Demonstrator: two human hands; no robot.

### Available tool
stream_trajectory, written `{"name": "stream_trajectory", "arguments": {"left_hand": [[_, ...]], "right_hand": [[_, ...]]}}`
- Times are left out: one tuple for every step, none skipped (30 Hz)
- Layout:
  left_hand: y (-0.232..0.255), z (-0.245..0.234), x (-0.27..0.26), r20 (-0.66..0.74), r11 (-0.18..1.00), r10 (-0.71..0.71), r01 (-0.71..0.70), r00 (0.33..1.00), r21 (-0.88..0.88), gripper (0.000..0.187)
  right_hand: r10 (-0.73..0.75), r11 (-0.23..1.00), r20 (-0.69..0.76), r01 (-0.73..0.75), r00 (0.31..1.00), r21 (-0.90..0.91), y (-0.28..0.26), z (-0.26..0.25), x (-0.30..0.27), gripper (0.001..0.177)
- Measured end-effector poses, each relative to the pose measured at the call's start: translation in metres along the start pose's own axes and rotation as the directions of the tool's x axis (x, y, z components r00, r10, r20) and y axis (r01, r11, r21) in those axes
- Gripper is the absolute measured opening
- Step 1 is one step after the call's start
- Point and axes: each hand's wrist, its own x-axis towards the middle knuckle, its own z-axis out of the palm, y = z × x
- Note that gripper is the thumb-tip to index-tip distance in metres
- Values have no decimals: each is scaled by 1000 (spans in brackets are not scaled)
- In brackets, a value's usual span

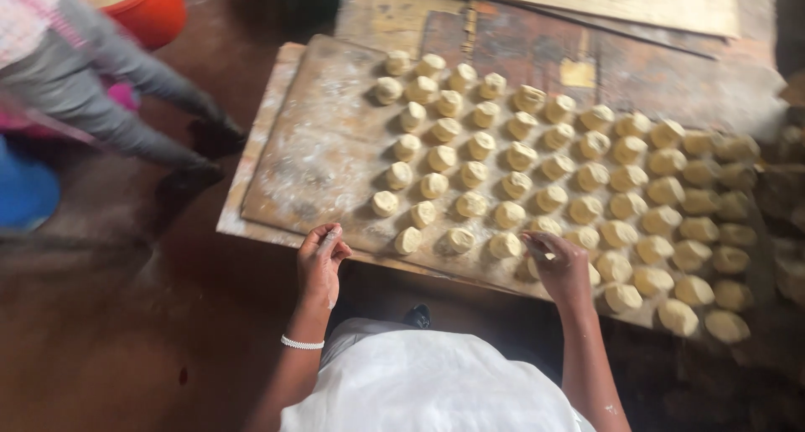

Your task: The person shapes small pieces of dough into uniform balls by hand and places them in neat rows on a wooden board. Another person nearby also handles dough and places pieces onto the board.

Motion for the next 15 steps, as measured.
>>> {"name": "stream_trajectory", "arguments": {"left_hand": [[3, -3, -3, -17, 1000, 18, -18, 1000, -2, 13], [6, -6, -6, -34, 999, 35, -35, 999, -4, 13], [8, -8, -10, -47, 999, 48, -48, 998, -6, 13], [10, -11, -12, -58, 998, 63, -64, 996, -20, 14], [11, -12, -15, -65, 997, 73, -76, 995, -34, 14], [11, -13, -17, -72, 995, 84, -88, 994, -47, 14], [11, -14, -19, -70, 995, 88, -91, 994, -50, 14], [10, -14, -21, -67, 994, 91, -95, 994, -52, 14], [10, -14, -22, -63, 993, 97, -101, 993, -55, 15], [9, -13, -23, -56, 993, 104, -107, 993, -52, 15], [8, -13, -24, -48, 993, 109, -112, 993, -50, 15], [6, -13, -26, -41, 992, 115, -116, 993, -48, 15], [4, -12, -25, -41, 993, 108, -109, 993, -43, 15], [2, -12, -23, -41, 994, 101, -102, 994, -38, 15], [-1, -12, -20, -38, 995, 96, -98, 995, -35, 15]], "right_hand": [[48, 998, 23, -48, 999, -37, 0, 1, 4, 18], [61, 997, 39, -60, 997, -40, 0, 2, 10, 17], [79, 996, 52, -76, 996, -48, -1, 3, 15, 16], [96, 994, 65, -92, 993, -55, -2, 4, 19, 16], [-32, 998, 11, 33, 999, -57, -3, 5, 23, 19], [-160, 985, -43, 157, 986, -64, -5, 6, 28, 22], [-282, 958, -97, 275, 955, -76, -6, 7, 30, 26], [-309, 950, -99, 312, 946, 10, -6, 7, 31, 33], [-337, 933, -105, 347, 936, 97, -8, 8, 33, 39], [-363, 907, -112, 378, 925, 182, -8, 9, 34, 45], [-363, 914, -116, 378, 925, 148, -8, 7, 34, 45], [-363, 919, -120, 376, 924, 114, -6, 6, 32, 45], [-362, 924, -127, 374, 923, 79, -4, 4, 29, 45], [-342, 938, -129, 346, 931, 7, -1, 1, 26, 39], [-326, 945, -135, 319, 936, -67, 3, -2, 25, 34]]}}
